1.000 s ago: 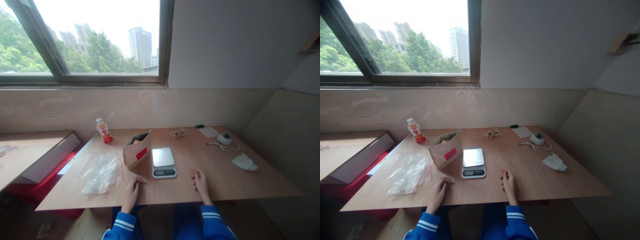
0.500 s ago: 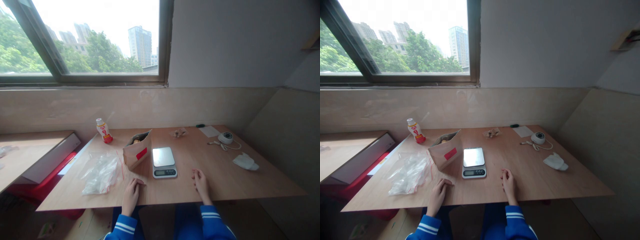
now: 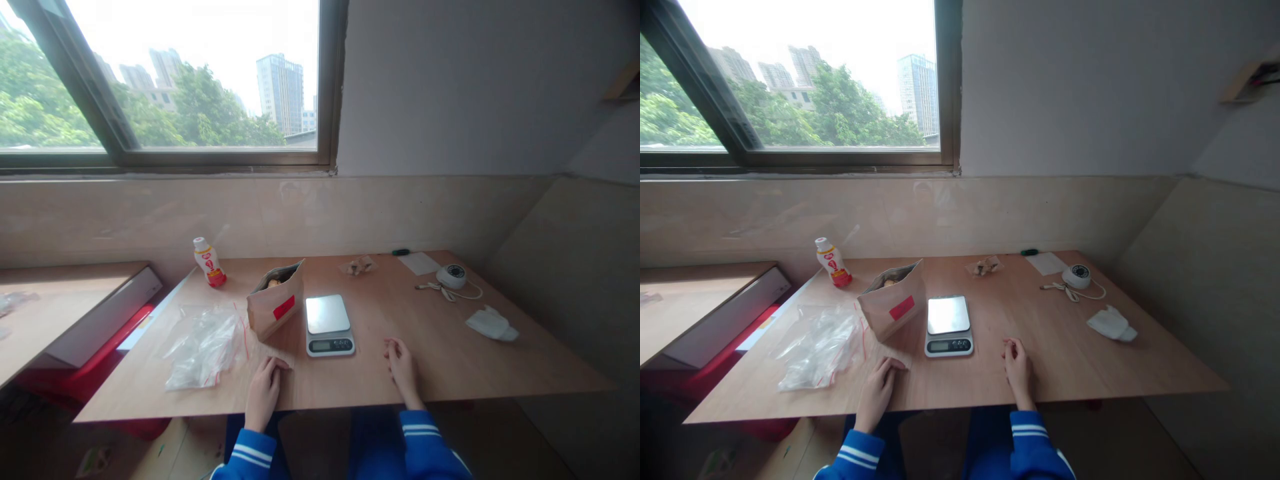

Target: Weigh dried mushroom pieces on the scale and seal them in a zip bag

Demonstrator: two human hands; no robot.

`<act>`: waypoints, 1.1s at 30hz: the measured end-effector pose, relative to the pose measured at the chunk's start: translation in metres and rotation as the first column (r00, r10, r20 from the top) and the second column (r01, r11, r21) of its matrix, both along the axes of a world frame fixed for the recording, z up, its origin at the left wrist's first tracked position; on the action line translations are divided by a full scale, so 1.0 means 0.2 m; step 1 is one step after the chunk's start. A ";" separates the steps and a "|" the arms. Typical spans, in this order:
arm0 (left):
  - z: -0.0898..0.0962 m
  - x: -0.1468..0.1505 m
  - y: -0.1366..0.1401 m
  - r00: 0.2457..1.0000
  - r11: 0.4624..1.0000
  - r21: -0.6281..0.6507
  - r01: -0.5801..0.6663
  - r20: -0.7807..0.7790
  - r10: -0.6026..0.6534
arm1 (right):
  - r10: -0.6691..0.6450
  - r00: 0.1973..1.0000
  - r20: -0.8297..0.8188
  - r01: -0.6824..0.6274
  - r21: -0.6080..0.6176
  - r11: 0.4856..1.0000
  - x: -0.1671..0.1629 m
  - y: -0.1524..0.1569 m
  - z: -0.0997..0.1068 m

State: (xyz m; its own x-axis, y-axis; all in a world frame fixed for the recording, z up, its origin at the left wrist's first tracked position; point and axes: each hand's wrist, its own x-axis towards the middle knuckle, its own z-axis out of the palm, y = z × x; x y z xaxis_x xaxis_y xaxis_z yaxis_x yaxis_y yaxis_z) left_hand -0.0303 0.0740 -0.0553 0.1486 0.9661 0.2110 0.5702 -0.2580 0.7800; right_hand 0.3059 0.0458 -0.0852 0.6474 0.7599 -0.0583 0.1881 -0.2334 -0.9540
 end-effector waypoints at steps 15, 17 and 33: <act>-0.04 0.01 0.01 0.999 0.999 0.017 -0.028 -0.024 0.029 | 0.534 0.665 0.522 -0.735 0.327 0.595 -0.71 0.38 0.90; -0.05 0.01 0.01 0.999 0.999 0.021 -0.042 -0.026 0.042 | 0.471 0.609 0.638 -0.770 0.334 0.543 -0.83 0.50 0.99; -0.07 0.02 0.02 0.997 0.998 0.025 -0.051 -0.062 0.053 | 0.285 0.695 0.661 -0.646 0.398 0.651 -0.91 0.44 0.83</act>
